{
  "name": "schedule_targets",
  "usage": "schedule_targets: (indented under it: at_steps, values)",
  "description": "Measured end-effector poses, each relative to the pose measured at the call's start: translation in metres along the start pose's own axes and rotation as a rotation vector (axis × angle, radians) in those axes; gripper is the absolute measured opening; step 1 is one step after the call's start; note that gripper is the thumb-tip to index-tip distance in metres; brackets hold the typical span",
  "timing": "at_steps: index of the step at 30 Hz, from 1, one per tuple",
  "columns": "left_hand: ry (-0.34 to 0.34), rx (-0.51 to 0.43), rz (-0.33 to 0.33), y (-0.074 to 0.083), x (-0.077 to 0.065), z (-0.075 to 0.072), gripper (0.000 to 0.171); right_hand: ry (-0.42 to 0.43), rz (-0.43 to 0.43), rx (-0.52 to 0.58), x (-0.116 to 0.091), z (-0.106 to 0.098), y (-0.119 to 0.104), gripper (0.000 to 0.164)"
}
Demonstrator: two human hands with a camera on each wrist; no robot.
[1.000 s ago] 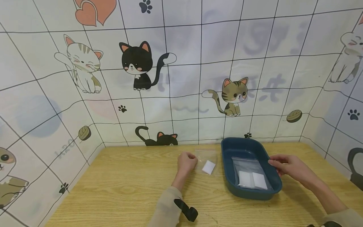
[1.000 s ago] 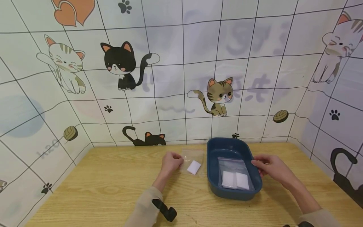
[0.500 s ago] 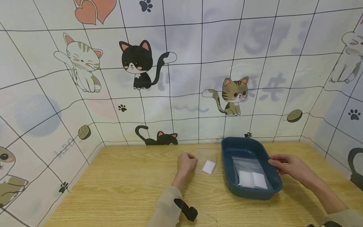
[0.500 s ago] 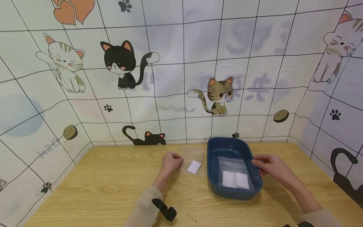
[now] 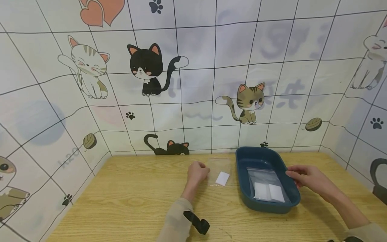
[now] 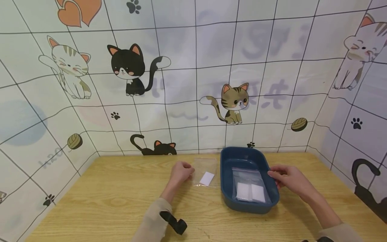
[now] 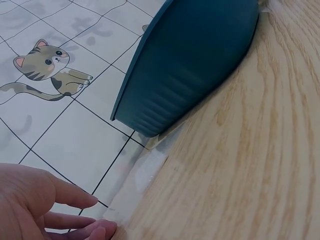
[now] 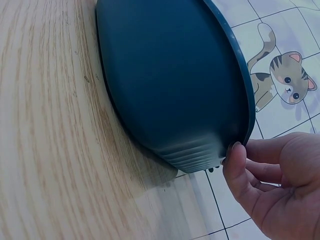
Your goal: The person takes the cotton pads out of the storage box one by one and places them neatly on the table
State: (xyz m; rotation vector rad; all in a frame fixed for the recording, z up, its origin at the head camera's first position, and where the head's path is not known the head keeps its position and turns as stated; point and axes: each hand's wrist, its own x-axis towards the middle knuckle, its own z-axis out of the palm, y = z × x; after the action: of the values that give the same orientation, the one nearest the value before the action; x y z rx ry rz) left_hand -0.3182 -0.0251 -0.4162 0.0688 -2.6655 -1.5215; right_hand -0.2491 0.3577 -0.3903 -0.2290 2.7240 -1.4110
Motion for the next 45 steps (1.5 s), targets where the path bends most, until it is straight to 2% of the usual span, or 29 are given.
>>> schedule_targets:
  at_steps: [12,18,35,45]
  values:
    - [0.015,-0.076,-0.017,0.006,-0.004,-0.005,0.044,0.011,-0.004,-0.004,-0.001,0.001,-0.001,0.053]
    - [0.024,-0.060,0.020,0.012,-0.003,-0.006,0.041,0.018,-0.011,-0.002,-0.001,0.001,0.000,0.053]
    - [-0.017,-0.132,0.082,0.029,-0.010,-0.007,0.040,0.027,-0.008,-0.003,-0.001,0.001,0.000,0.052]
    - [-0.037,-0.162,0.118,0.045,-0.019,-0.005,0.036,0.025,-0.007,-0.028,-0.002,0.000,-0.002,0.053]
